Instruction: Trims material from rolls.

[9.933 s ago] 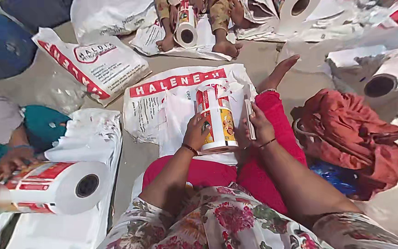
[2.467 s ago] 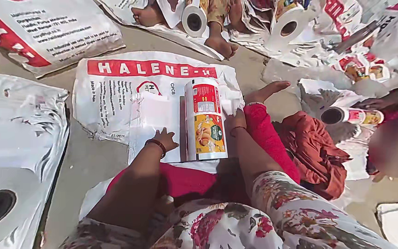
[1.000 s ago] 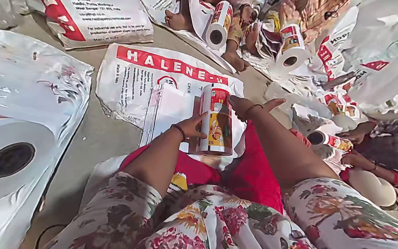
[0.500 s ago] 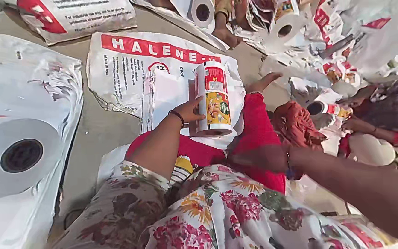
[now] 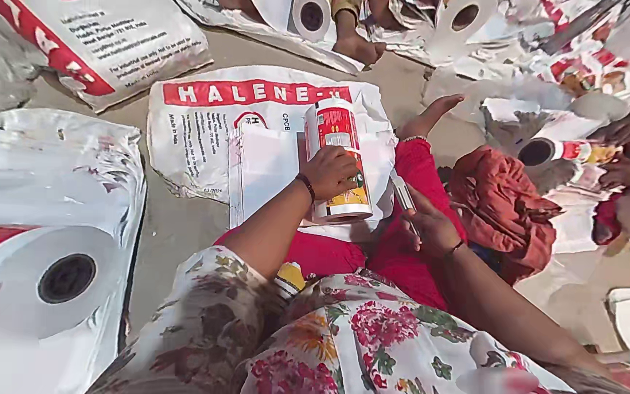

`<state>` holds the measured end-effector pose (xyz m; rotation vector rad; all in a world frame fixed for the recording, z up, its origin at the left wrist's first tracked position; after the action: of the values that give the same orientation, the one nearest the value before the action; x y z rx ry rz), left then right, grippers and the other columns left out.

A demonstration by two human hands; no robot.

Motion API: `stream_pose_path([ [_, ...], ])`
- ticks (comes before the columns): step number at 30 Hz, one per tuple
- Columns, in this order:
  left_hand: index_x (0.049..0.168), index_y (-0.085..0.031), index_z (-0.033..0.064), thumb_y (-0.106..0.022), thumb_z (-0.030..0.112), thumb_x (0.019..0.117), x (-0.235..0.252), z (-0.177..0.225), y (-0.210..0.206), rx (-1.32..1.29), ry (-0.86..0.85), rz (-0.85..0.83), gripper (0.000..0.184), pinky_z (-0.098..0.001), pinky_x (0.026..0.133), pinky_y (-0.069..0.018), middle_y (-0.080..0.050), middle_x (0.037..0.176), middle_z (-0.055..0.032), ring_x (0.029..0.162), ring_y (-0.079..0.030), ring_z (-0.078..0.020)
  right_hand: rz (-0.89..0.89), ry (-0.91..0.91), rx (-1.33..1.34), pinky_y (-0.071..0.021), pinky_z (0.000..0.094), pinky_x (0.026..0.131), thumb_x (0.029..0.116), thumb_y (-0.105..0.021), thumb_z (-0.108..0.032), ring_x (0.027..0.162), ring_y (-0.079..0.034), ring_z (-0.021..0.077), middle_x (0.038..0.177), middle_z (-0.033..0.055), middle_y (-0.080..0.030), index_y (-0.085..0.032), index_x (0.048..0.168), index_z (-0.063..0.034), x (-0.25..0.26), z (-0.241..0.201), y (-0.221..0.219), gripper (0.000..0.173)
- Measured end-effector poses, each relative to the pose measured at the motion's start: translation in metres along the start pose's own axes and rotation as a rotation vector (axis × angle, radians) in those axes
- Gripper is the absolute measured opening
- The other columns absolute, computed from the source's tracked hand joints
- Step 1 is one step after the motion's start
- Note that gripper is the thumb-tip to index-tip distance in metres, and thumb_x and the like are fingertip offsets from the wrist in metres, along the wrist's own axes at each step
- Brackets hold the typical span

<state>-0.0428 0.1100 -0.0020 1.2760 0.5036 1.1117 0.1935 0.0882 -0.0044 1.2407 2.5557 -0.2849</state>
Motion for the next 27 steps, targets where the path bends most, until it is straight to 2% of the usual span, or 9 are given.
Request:
stream_pose_path([
  [2,0.116,-0.074,0.0177,-0.048,0.052,0.1034,0.010,-0.002,-0.001,0.035,-0.017,0.003,0.045,-0.0557,0.114,-0.0363,-0.067,0.135,-0.0048,0.127,-0.056,-0.0325,0.025,0.023,0.120,-0.0438,0.0220,0.038,0.1060,-0.038,-0.016,0.043,-0.047,0.0080,0.073,0.0027,-0.056,-0.024,0.164,-0.0288,0.006,0.014,0.004,0.061],
  [5,0.106,-0.075,0.0172,-0.044,0.061,0.1008,0.018,-0.001,-0.003,0.033,-0.042,0.057,0.055,-0.0581,0.110,-0.0383,-0.069,0.128,-0.0061,0.120,-0.059,-0.0340,-0.013,0.033,0.203,-0.0446,0.0221,0.038,0.1040,-0.041,-0.017,0.043,-0.048,0.0084,0.075,0.0037,-0.057,-0.022,0.164,-0.0273,0.018,0.023,0.008,0.064],
  [7,0.104,-0.076,0.0176,-0.039,0.068,0.0984,0.021,-0.002,-0.005,0.010,-0.054,0.078,0.063,-0.0592,0.110,-0.0375,-0.068,0.127,-0.0098,0.122,-0.057,-0.0369,-0.056,0.018,0.229,-0.0449,0.0215,0.038,0.1036,-0.042,-0.018,0.044,-0.049,0.0081,0.075,0.0040,-0.059,-0.022,0.164,-0.0282,0.025,0.024,0.010,0.065],
  [9,0.104,-0.077,0.0193,-0.037,0.072,0.0960,0.022,-0.003,-0.007,-0.012,-0.042,0.079,0.067,-0.0605,0.112,-0.0348,-0.065,0.130,-0.0119,0.131,-0.052,-0.0384,-0.101,-0.006,0.251,-0.0443,0.0201,0.039,0.1048,-0.042,-0.018,0.044,-0.049,0.0072,0.078,0.0040,-0.061,-0.022,0.164,-0.0308,0.032,0.025,0.011,0.063],
  [14,0.099,-0.076,0.0175,-0.039,0.071,0.0957,0.022,-0.003,-0.007,0.003,-0.025,0.049,0.066,-0.0622,0.112,-0.0331,-0.066,0.126,-0.0126,0.131,-0.051,-0.0386,-0.245,0.026,0.355,-0.0451,0.0197,0.039,0.1026,-0.046,-0.019,0.045,-0.050,0.0072,0.076,0.0050,-0.061,-0.024,0.163,-0.0315,0.035,0.022,0.006,0.066],
  [18,0.086,-0.075,0.0160,-0.040,0.071,0.0953,0.024,0.000,-0.006,0.054,-0.044,0.023,0.066,-0.0634,0.110,-0.0338,-0.067,0.114,-0.0120,0.121,-0.055,-0.0387,-0.278,0.061,0.445,-0.0464,0.0186,0.040,0.1031,-0.047,-0.020,0.045,-0.052,0.0065,0.078,0.0054,-0.063,-0.026,0.163,-0.0324,0.031,0.018,0.012,0.065],
  [22,0.071,-0.069,0.0158,-0.037,0.072,0.0959,0.013,0.008,-0.004,0.084,-0.066,0.087,0.069,-0.0614,0.109,-0.0347,-0.068,0.103,-0.0114,0.115,-0.058,-0.0367,-0.257,0.097,0.486,-0.0466,0.0194,0.040,0.1031,-0.048,-0.022,0.046,-0.052,0.0070,0.080,0.0057,-0.064,-0.025,0.163,-0.0319,0.029,0.016,0.021,0.065],
  [25,0.065,-0.064,0.0163,-0.031,0.073,0.0992,0.004,0.022,-0.005,0.053,-0.132,0.149,0.074,-0.0578,0.109,-0.0355,-0.068,0.091,-0.0078,0.107,-0.060,-0.0309,-0.265,0.109,0.491,-0.0469,0.0197,0.040,0.1032,-0.046,-0.020,0.046,-0.052,0.0073,0.080,0.0050,-0.063,-0.023,0.163,-0.0289,0.030,0.015,0.022,0.065],
  [27,0.062,-0.060,0.0164,-0.028,0.070,0.1016,-0.002,0.037,-0.012,0.011,-0.156,0.126,0.074,-0.0559,0.108,-0.0327,-0.066,0.080,-0.0054,0.101,-0.061,-0.0281,-0.259,0.092,0.472,-0.0469,0.0198,0.041,0.1037,-0.044,-0.018,0.046,-0.052,0.0073,0.079,0.0046,-0.062,-0.022,0.164,-0.0286,0.029,0.017,0.022,0.065],
])
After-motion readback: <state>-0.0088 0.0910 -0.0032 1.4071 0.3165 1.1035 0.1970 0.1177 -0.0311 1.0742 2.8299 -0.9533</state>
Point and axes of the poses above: each hand's wrist, its own x-axis towards the middle knuckle, its own y-axis out of the back of the hand, z = x × y, the point moved 8 cm from there along x, towards the middle knuckle
